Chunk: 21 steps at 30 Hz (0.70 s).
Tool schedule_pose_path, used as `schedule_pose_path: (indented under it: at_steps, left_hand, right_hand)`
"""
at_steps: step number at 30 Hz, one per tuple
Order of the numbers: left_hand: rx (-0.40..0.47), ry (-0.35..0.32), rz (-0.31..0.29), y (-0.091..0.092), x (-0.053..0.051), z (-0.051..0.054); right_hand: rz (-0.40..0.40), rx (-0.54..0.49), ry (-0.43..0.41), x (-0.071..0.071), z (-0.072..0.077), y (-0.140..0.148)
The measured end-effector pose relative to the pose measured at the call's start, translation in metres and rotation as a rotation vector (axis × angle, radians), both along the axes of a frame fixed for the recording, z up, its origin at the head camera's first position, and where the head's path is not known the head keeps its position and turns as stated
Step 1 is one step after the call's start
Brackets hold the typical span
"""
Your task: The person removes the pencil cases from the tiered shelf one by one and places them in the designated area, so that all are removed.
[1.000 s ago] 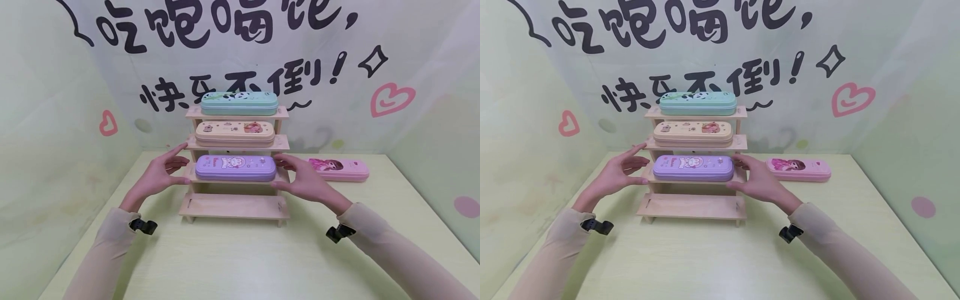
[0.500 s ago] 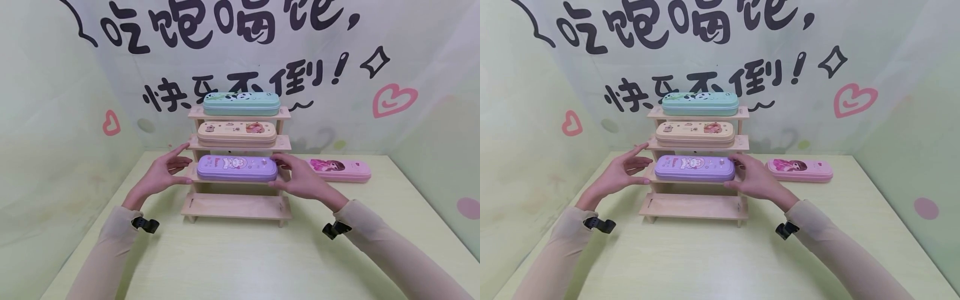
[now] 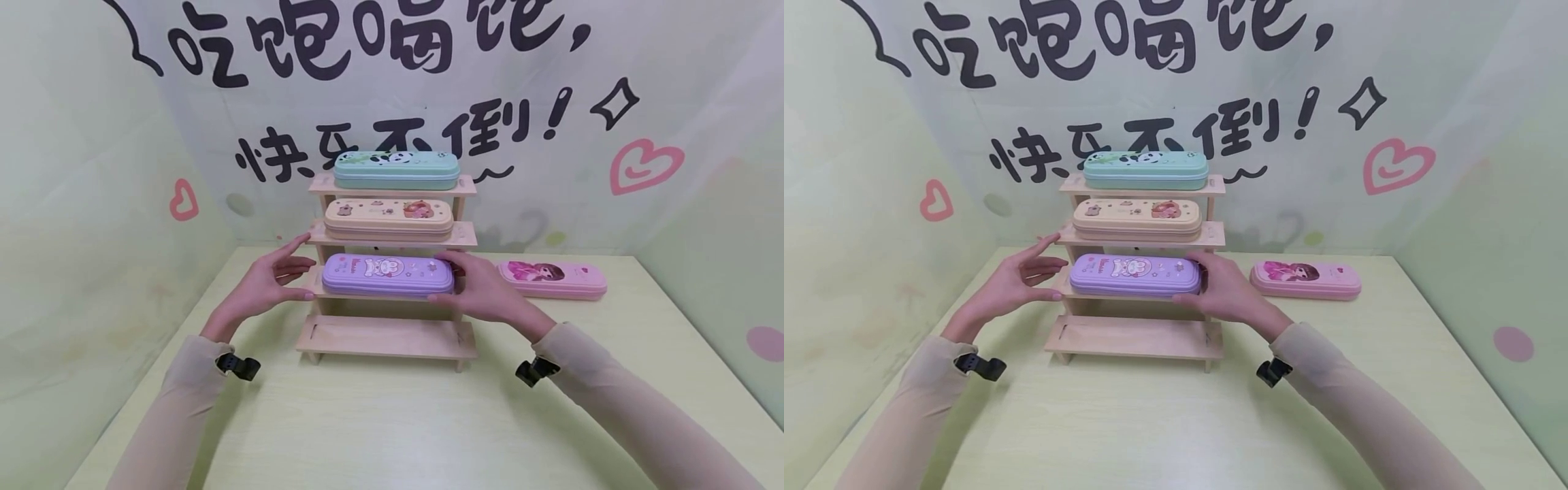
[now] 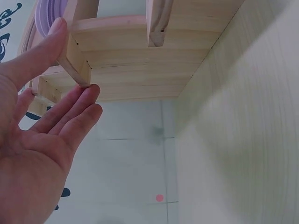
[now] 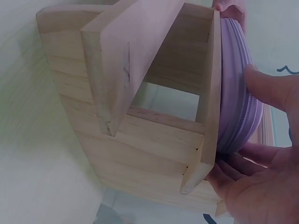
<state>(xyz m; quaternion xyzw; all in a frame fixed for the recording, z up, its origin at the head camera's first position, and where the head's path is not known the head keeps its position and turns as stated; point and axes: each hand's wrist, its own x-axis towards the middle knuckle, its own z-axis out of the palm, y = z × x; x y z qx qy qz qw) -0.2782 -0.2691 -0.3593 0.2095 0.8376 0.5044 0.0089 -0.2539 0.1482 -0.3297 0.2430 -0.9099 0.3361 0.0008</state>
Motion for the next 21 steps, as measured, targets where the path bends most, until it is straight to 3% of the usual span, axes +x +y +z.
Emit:
schedule_pose_path:
  at_steps: [21]
  left_hand:
    - [0.001, 0.002, 0.004, 0.001, 0.001, 0.0]
  right_hand:
    - [0.035, 0.004, -0.012, -0.003, 0.003, 0.011]
